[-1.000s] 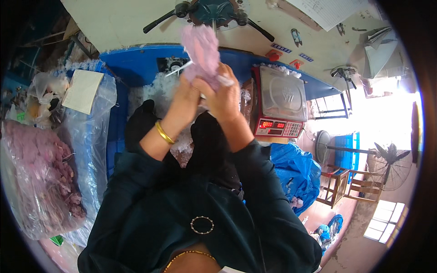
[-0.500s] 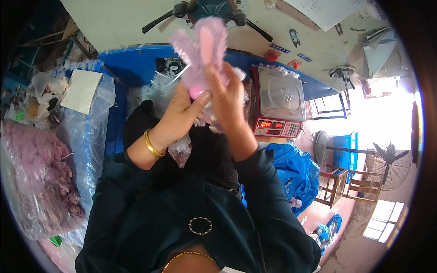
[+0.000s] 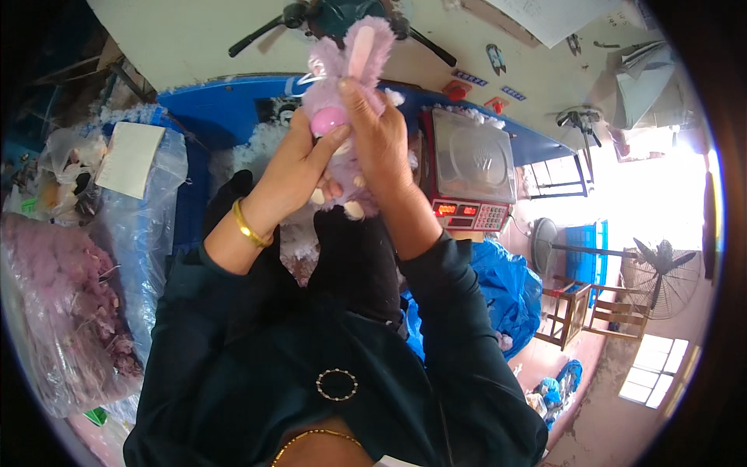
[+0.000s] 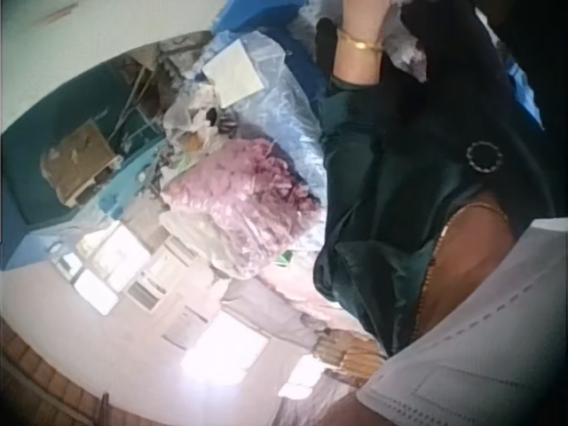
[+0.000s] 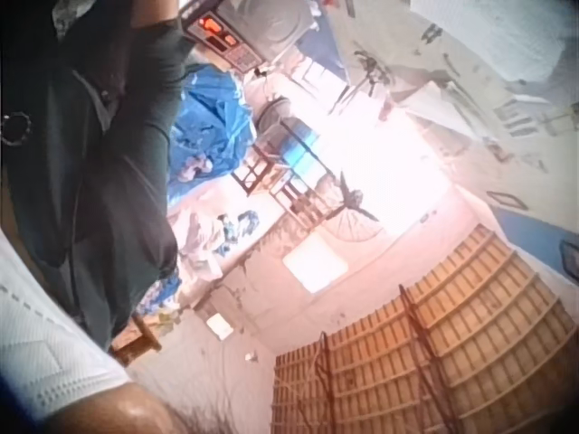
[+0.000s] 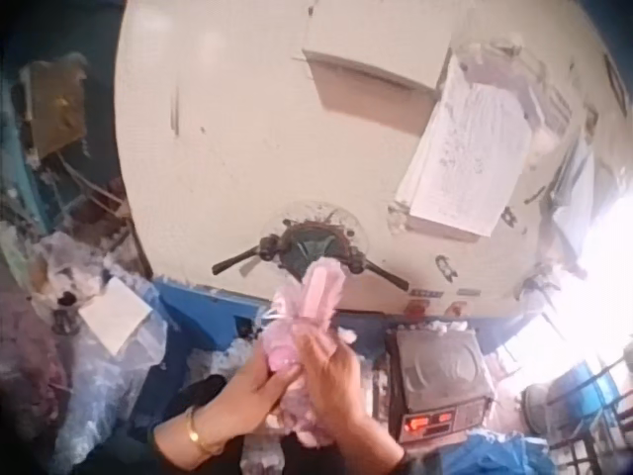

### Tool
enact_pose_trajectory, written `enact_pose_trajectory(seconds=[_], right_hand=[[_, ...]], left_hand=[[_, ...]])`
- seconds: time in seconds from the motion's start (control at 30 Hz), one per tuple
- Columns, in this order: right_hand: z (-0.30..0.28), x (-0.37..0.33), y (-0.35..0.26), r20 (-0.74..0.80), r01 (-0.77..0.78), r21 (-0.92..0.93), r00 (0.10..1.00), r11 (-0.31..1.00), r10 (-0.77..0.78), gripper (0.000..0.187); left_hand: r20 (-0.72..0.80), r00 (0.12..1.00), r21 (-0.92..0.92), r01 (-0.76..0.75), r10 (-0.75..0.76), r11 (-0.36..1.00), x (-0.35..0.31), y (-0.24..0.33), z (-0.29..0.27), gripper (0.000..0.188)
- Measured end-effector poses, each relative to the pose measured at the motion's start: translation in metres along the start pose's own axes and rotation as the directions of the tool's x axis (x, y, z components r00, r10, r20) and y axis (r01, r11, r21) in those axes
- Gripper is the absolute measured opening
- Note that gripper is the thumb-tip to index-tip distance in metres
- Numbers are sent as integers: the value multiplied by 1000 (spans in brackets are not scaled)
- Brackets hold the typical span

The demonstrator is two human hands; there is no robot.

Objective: The person repeatedly takes pink fluffy material from a nearby bag, places it onto a rotating spindle, and then removes the formed bundle to place it on a digital scale. This cycle is repeated continuously throughout the clip.

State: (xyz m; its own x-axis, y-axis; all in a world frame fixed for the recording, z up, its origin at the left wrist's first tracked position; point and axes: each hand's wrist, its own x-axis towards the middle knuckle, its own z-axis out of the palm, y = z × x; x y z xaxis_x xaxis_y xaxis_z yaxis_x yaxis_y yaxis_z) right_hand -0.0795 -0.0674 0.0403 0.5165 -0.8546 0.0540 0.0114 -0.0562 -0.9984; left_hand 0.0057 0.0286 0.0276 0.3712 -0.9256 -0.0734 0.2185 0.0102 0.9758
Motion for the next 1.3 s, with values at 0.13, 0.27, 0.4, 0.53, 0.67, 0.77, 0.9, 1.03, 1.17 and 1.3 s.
enact_pose_trajectory(seconds=[0.13, 0.27, 0.4, 0.53, 0.67, 0.77, 0.9, 1.03, 1.17, 1.3], right_hand=[[-5, -20, 11, 42, 6, 75, 999, 997, -9, 49], [-39, -44, 9, 300, 103, -46, 950, 994, -85, 76], [-114, -37, 31, 313, -9, -410, 938, 912, 149, 89], [-302, 42, 133, -20, -69, -410, 998, 909, 66, 63], [-311, 63, 122, -230, -402, -533, 916, 745, 329, 65], [-339, 58, 117, -286, -369, -747, 929, 553, 233, 81], [-411, 40, 129, -497, -447, -719, 866, 533, 56, 90], [-394, 43, 83, -678, -721, -239, 603, 650, 421, 98], [-337, 59, 92, -612, -720, -262, 639, 643, 466, 93], [-283, 88, 132, -373, -474, -861, 835, 186, 405, 79]], left_hand=[[-26, 1000, 34, 0, 1, 999, -21, -15, 7, 44], [53, 957, 267, -287, 284, 920, -39, -46, 3, 41], [260, 965, -74, 7, 12, 997, -65, -42, 5, 50], [206, 975, -41, 98, -88, 994, -63, -59, -8, 42], [171, 953, 2, 254, -250, 967, -69, -74, -22, 32], [172, 935, -38, 321, -311, 946, -70, -83, -28, 28], [72, 941, -6, 333, -332, 943, -77, -97, -42, 25], [-44, 909, -72, 410, -414, 909, -88, -108, -54, 24], [1, 921, -58, 389, -389, 920, -91, -111, -43, 23], [110, 908, -94, 413, -403, 906, -91, -110, -26, 21]])
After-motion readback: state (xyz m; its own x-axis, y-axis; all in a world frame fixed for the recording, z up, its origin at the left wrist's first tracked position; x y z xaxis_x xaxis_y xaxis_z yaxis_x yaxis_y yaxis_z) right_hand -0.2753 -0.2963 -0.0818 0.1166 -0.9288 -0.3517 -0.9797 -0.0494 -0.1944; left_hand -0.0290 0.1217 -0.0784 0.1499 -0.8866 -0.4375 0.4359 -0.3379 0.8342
